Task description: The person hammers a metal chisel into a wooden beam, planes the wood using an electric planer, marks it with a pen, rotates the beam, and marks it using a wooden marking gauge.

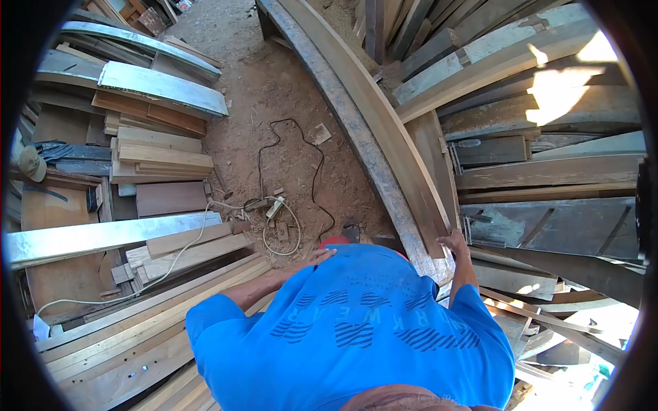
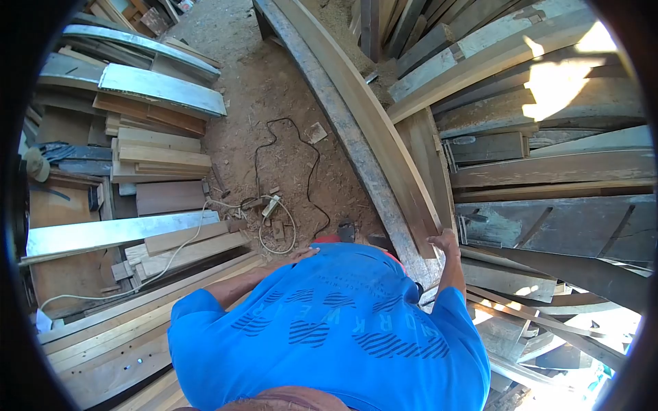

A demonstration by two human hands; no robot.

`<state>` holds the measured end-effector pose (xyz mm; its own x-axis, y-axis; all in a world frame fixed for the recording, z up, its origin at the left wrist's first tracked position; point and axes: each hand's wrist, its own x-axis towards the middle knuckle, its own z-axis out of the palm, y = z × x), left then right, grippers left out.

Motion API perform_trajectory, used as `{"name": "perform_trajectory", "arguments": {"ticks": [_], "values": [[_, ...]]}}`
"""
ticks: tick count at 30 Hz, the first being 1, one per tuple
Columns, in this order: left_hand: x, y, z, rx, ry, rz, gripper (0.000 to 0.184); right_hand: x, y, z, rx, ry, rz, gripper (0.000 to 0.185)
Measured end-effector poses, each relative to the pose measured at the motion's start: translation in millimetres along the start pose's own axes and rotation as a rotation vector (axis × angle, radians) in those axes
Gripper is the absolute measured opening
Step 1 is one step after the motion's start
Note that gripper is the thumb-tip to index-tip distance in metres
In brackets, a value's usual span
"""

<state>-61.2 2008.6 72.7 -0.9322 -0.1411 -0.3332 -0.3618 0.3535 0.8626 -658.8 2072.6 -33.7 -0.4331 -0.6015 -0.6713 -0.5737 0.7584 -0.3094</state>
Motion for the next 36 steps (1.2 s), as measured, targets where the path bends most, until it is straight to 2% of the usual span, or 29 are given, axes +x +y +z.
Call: {"name": "perform_trajectory", "arguments": {"ticks": [7, 10, 13, 16, 21, 28, 36], "values": [[7.7, -2.2, 3.6, -0.025, -0.007, 0.007, 0.107, 14.4, 14.8, 6.5, 0.035, -0.026, 0.009, 0.070], [9.2, -3.1, 4.7, -0.035, 0.005, 0.007, 0.108, 15.9, 13.2, 10.6, -0.001, 0.042, -0.035, 0.072], [1.0, -4.0, 5.4, -0.053, 0.000, -0.006, 0.108, 14.7, 11.7, 5.4, -0.022, -0.003, 0.053, 0.074], [-22.9, -1.3, 5.8, -0.079, -0.021, -0.044, 0.109, -2.0, -3.7, -4.4, 0.022, -0.043, 0.045, 0.076], [-48.4, 2.1, 6.7, -0.105, -0.040, -0.088, 0.110, 5.6, 4.3, 7.1, -0.052, 0.057, 0.032, 0.077], [-48.8, 2.4, 4.8, -0.121, -0.050, -0.085, 0.111, 8.4, 12.6, 14.8, -0.004, 0.070, -0.029, 0.076], [-44.6, 2.1, 2.3, -0.124, -0.057, -0.076, 0.112, 3.4, 6.3, 11.2, -0.025, 0.053, 0.002, 0.079]]}}
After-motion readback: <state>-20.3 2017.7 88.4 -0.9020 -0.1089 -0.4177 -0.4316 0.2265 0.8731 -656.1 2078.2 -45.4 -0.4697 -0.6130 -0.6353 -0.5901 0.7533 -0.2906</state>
